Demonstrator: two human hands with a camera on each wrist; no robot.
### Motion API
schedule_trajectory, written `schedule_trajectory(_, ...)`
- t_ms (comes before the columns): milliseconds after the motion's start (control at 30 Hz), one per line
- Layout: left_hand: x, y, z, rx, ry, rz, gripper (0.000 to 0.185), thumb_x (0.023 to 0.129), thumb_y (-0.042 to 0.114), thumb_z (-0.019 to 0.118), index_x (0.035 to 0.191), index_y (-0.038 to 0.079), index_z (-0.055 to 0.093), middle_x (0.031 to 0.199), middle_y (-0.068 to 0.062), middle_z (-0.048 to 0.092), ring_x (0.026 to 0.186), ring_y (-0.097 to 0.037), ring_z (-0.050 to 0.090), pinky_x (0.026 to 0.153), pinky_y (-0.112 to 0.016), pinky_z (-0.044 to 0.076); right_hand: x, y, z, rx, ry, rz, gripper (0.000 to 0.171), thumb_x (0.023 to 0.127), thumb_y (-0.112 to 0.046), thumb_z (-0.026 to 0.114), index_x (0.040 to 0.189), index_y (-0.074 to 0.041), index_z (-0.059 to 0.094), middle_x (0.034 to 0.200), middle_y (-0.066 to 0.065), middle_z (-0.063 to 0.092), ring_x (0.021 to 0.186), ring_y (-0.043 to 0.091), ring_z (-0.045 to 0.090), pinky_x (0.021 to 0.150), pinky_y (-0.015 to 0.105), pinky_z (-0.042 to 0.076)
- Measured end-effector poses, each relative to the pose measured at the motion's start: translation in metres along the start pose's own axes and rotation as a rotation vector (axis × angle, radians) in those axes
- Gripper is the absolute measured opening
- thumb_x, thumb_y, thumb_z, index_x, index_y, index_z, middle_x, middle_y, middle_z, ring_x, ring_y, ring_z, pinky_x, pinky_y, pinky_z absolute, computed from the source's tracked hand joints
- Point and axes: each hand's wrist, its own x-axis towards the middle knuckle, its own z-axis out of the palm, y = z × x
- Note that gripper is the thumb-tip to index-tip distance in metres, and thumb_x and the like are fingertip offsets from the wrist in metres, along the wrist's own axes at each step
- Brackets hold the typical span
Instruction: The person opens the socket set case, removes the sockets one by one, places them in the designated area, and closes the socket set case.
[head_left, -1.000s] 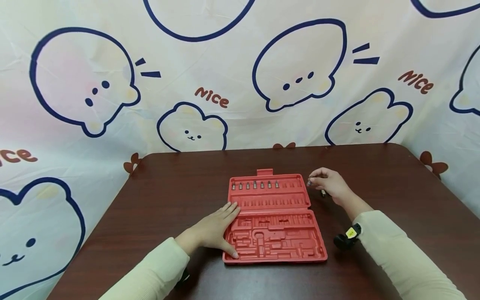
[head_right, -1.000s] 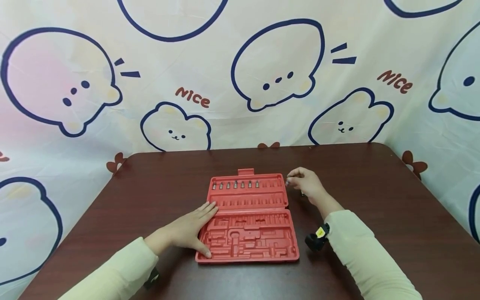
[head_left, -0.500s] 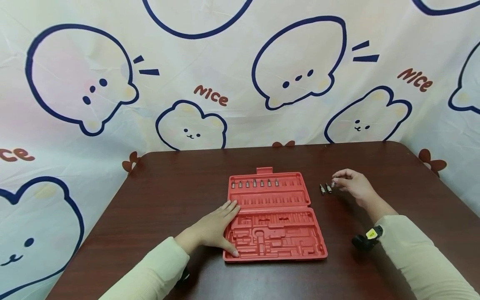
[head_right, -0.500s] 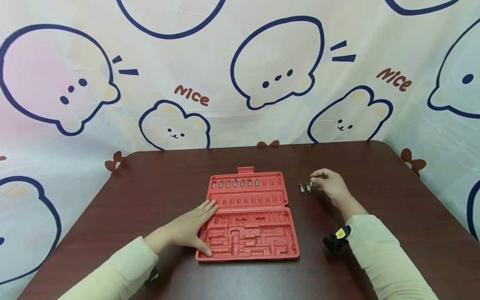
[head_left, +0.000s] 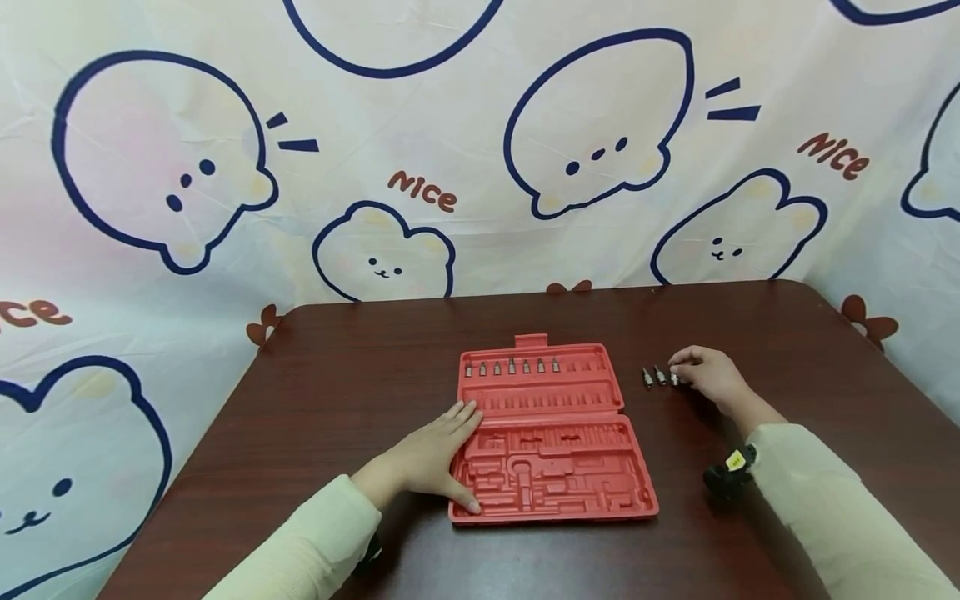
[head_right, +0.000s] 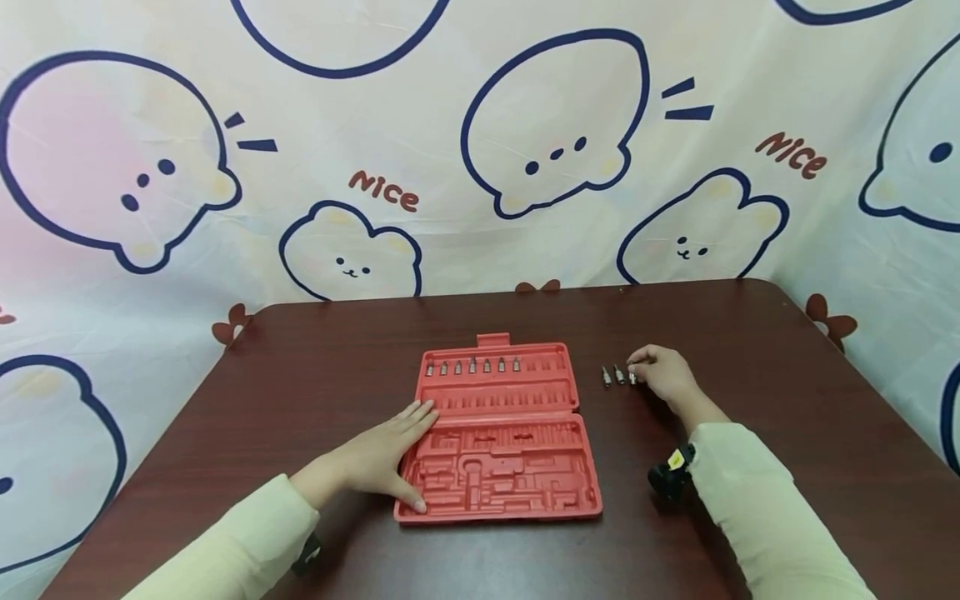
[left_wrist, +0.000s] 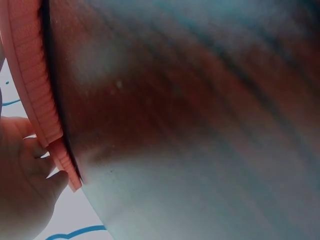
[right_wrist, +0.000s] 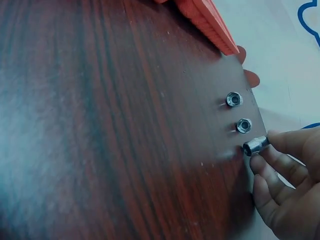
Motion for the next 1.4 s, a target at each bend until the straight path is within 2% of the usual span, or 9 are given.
schedule_trajectory(200, 0.0, 0.0, -0.001, -0.015, 0.0, -0.012, 0.117, 0.052, 0.071, 0.06, 0.138, 0.005, 0.015, 0.143, -0.012, 0.009, 0.129, -0.025, 0.004, 0.099, -0.04, 0.018, 0.008, -0.004, 0.0, -0.042, 0.013, -0.003, 0.026, 0.087, -0.012, 0.048, 0.103, 0.008, 0.052, 0.082, 0.01, 0.056, 0.07, 0.02, 0.051, 0.059, 0.031, 0.041)
schedule_trajectory(400, 0.0, 0.0, -0.003, -0.012, 0.004, -0.015, 0.118, 0.052, 0.072, 0.059, 0.138, 0.005, 0.015, 0.143, -0.011, 0.009, 0.129, -0.025, 0.004, 0.099, -0.039, 0.018, 0.011, -0.008, 0.0, -0.039, 0.014, 0.034, 0.025, 0.087, -0.011, 0.049, 0.102, 0.009, 0.052, 0.081, 0.01, 0.057, 0.068, 0.018, 0.051, 0.057, 0.031, 0.041)
schedule_trajectory(800, 0.002, 0.001, -0.005, -0.003, -0.003, -0.016, 0.118, 0.052, 0.072, 0.059, 0.139, 0.006, 0.014, 0.143, -0.01, 0.007, 0.129, -0.024, 0.002, 0.099, -0.039, 0.019, 0.009, -0.011, 0.001, -0.109, 0.08, 0.037, 0.019, 0.084, -0.007, 0.052, 0.094, 0.008, 0.055, 0.076, 0.009, 0.058, 0.068, 0.02, 0.051, 0.055, 0.029, 0.041)
schedule_trajectory(1167, 0.003, 0.002, -0.003, -0.021, -0.013, -0.032, 0.118, 0.052, 0.07, 0.061, 0.139, 0.006, 0.013, 0.143, -0.011, 0.006, 0.129, -0.024, 0.001, 0.099, -0.039, 0.019, 0.009, -0.009, 0.001, -0.056, 0.042, 0.057, 0.026, 0.085, -0.011, 0.052, 0.101, 0.009, 0.052, 0.085, 0.014, 0.057, 0.072, 0.022, 0.052, 0.06, 0.031, 0.043)
schedule_trajectory(1400, 0.002, 0.004, -0.001, -0.044, -0.016, -0.047, 0.118, 0.051, 0.069, 0.062, 0.139, 0.006, 0.014, 0.143, -0.01, 0.007, 0.129, -0.023, 0.002, 0.098, -0.04, 0.02, 0.004, -0.006, -0.003, -0.026, 0.052, 0.052, 0.032, 0.088, -0.019, 0.049, 0.104, 0.008, 0.051, 0.095, 0.018, 0.054, 0.077, 0.024, 0.053, 0.064, 0.032, 0.044)
